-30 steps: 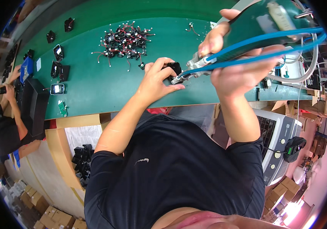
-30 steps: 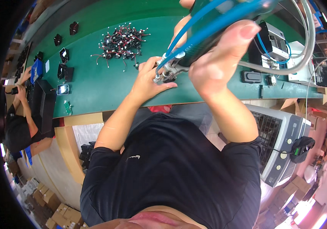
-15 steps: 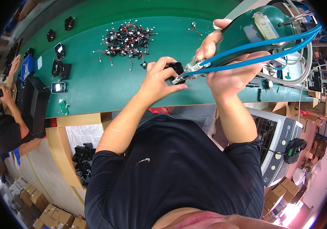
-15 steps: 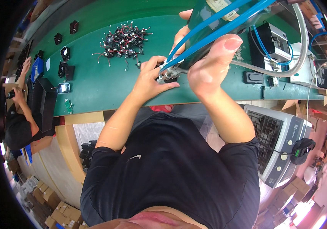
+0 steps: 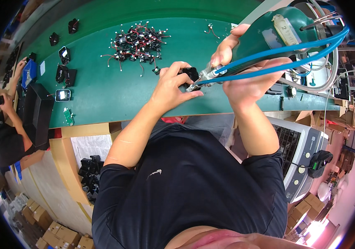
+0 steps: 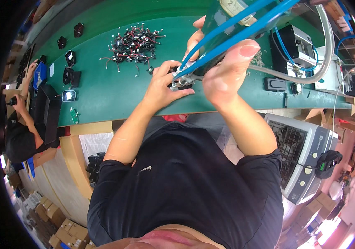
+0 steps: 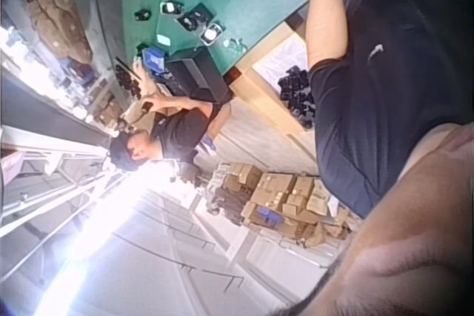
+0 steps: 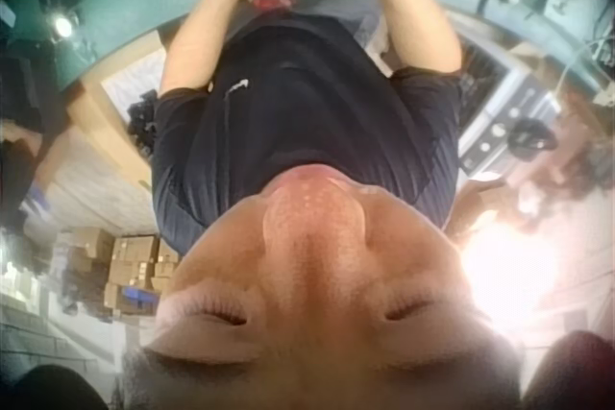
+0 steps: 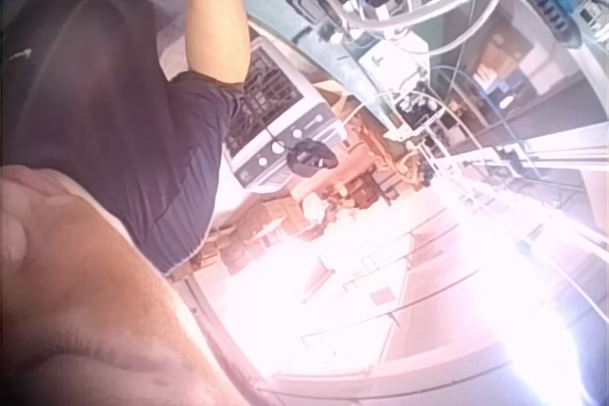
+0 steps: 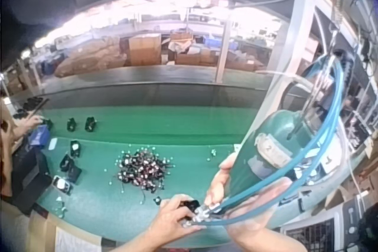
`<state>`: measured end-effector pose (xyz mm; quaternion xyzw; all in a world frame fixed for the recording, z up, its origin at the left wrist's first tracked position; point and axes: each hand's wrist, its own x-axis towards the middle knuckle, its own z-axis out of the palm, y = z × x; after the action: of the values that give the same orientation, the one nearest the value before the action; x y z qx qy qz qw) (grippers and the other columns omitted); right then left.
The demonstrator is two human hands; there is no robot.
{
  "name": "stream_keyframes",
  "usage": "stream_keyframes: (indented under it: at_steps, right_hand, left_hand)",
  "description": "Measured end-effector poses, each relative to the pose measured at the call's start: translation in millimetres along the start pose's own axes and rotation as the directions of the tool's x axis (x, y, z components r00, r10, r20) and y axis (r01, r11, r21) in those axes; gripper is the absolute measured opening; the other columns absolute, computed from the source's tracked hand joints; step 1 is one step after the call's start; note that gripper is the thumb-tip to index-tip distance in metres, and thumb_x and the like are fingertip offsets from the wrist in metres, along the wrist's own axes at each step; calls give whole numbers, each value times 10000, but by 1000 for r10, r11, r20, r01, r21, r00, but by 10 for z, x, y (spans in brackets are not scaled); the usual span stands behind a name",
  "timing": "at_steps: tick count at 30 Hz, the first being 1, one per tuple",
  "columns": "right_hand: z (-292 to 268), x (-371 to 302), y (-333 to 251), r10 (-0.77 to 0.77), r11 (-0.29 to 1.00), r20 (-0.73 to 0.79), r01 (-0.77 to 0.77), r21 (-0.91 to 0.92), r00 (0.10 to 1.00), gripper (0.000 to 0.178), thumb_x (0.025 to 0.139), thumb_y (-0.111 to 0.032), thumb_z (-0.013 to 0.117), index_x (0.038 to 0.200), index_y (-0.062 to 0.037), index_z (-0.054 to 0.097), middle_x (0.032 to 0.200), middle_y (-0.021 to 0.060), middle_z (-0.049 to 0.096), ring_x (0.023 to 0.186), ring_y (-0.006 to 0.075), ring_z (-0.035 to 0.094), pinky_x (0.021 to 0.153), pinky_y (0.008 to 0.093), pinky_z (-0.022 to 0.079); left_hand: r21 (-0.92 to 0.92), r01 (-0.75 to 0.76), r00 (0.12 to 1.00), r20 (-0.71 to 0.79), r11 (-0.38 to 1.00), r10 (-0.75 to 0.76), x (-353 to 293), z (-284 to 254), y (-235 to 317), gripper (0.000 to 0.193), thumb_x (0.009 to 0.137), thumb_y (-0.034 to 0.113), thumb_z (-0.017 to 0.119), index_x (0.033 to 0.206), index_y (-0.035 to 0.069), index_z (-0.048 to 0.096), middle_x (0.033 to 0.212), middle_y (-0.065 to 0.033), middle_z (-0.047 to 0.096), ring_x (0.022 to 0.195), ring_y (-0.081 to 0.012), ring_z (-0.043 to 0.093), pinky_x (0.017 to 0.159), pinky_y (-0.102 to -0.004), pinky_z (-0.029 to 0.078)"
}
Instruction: The person assembles electronic components into a plastic housing using a handheld pneumatic press to connect wires.
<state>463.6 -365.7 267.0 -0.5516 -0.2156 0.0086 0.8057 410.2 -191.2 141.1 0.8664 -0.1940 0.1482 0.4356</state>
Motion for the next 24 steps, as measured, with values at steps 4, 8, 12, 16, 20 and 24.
stream_keyframes:
  at_steps: [4, 8, 12, 16, 20, 24]
  right_hand:
    - [-3, -9, -19, -7, 998, 15, 8, -59, 1000, 1135, 821, -966, 338, 1343, 31, 491, 812, 122, 617, 706, 250, 615, 672, 356, 537]
    - [-32, 158, -255, -81, 985, 19, 77, 153, 996, 1148, 833, -958, 334, 1357, 54, 472, 822, 125, 618, 713, 249, 622, 676, 363, 545]
    - [383, 300, -597, -199, 930, -175, 242, 276, 964, 1059, 923, -882, 251, 1272, 72, 546, 653, 146, 609, 505, 269, 615, 498, 380, 571]
    - [48, 255, -254, -160, 959, 93, 133, 249, 983, 1170, 812, -983, 288, 1330, 45, 493, 765, 118, 606, 670, 251, 623, 620, 367, 544]
    - [110, 171, -50, -52, 978, 10, 49, 203, 999, 1164, 808, -991, 245, 1301, 31, 504, 740, 105, 602, 637, 230, 608, 608, 346, 537]
    - [210, 104, -96, -39, 977, -81, 21, -214, 996, 1178, 785, -1005, 273, 1309, 26, 496, 741, 101, 602, 642, 215, 608, 608, 332, 536]
  left_hand:
    - [-12, 55, 998, 6, 998, -55, 0, 0, 29, 559, 609, 294, 978, 1044, 44, 733, 1262, -103, 625, 1107, -323, 601, 933, -412, 459]
    - [-9, 13, 1000, -11, 1000, -13, 25, -4, 7, 592, 614, 296, 977, 1084, 45, 718, 1273, -107, 625, 1108, -334, 598, 953, -413, 459]
    - [-59, 37, 999, -28, 998, -38, -1, -4, 30, 698, 614, 362, 969, 1174, 112, 636, 1246, -92, 635, 1152, -287, 614, 986, -425, 412]
    - [-68, 84, 996, -7, 994, -84, 18, -25, 94, 849, 598, 386, 973, 1292, 111, 570, 1250, -90, 634, 1165, -306, 605, 999, -428, 404]
    - [-54, 74, 997, -26, 996, -76, 13, -1, 68, 852, 596, 381, 975, 1298, 110, 575, 1258, -89, 630, 1162, -303, 602, 996, -420, 403]
    - [-49, 41, 999, -21, 998, -42, 16, 9, 47, 865, 588, 373, 977, 1307, 112, 572, 1260, -89, 628, 1157, -300, 601, 982, -412, 401]
